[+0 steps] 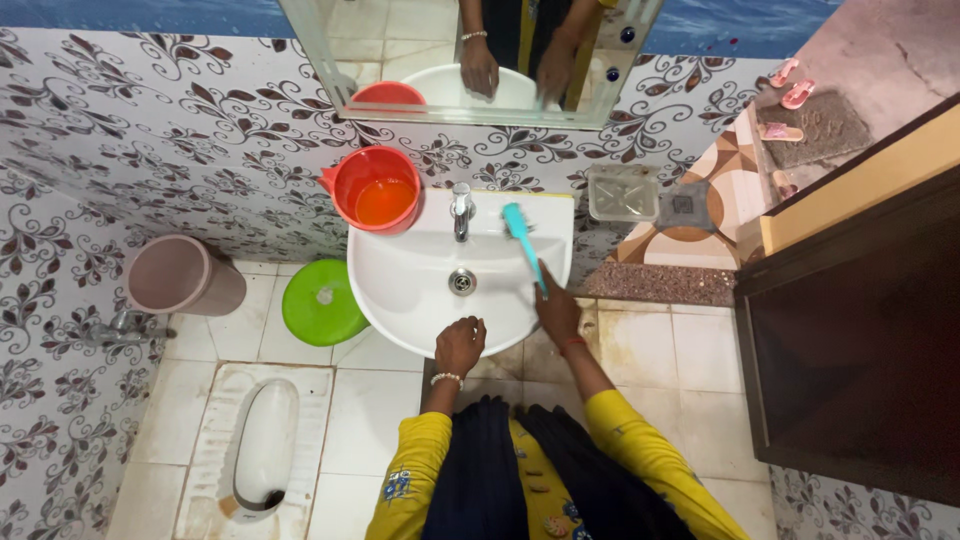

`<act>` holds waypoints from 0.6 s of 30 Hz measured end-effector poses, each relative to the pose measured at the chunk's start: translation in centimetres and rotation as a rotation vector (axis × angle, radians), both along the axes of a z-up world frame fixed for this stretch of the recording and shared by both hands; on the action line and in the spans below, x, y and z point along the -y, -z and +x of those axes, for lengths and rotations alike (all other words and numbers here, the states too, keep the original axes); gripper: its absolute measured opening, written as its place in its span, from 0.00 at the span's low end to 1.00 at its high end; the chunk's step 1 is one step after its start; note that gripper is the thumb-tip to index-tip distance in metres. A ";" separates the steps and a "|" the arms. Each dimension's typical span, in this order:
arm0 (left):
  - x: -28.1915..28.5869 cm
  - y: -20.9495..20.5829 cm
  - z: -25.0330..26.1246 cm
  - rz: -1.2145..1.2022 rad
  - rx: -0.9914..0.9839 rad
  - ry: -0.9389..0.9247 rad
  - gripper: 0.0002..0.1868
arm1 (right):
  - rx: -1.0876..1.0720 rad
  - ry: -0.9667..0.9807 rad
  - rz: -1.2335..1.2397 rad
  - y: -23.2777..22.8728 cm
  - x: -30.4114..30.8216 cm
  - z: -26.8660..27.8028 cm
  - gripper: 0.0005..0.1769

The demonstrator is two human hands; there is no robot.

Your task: The person scrubs a white bathroom sink using a blue brush. They repeatedly scrub the basin, faucet, and drain area while water runs from the tap. The person rinses the brush in a red bucket and continues scrubbing different parts of the sink throughout the clip.

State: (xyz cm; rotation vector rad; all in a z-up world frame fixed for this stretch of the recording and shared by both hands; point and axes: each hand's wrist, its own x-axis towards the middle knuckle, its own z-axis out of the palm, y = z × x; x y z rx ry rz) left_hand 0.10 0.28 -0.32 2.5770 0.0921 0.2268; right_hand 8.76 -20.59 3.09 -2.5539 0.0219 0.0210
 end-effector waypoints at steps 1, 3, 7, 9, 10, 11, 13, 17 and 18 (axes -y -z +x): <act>0.0 -0.1 -0.1 -0.007 0.006 0.003 0.16 | 0.042 0.046 0.051 0.1 1.8 -0.3 0.30; 0.0 -0.3 0.0 -0.021 0.020 0.008 0.15 | 0.065 0.114 0.060 0.1 5.4 -0.7 0.29; 0.0 -0.6 0.1 -0.001 -0.028 0.023 0.16 | 0.047 0.172 -0.031 1.0 8.3 -1.0 0.31; 0.1 -0.5 0.1 0.001 -0.063 0.025 0.16 | 0.031 0.171 -0.043 1.3 7.6 -1.0 0.30; 0.0 -0.5 0.1 0.001 -0.058 0.019 0.16 | 0.002 0.162 -0.049 1.4 6.7 -1.0 0.30; 0.1 -0.4 0.0 0.000 -0.053 0.014 0.17 | -0.028 0.153 -0.054 1.4 5.6 -1.0 0.30; 0.0 -0.4 0.4 0.001 -0.056 0.008 0.17 | 0.087 0.045 -0.002 1.2 3.3 -1.2 0.31; 0.3 0.1 0.1 0.014 -0.097 0.022 0.17 | 0.049 -0.060 -0.021 1.1 -1.1 -2.1 0.34; 0.2 0.1 0.3 0.023 -0.099 0.029 0.17 | 0.018 -0.052 -0.013 1.2 -1.7 -2.2 0.33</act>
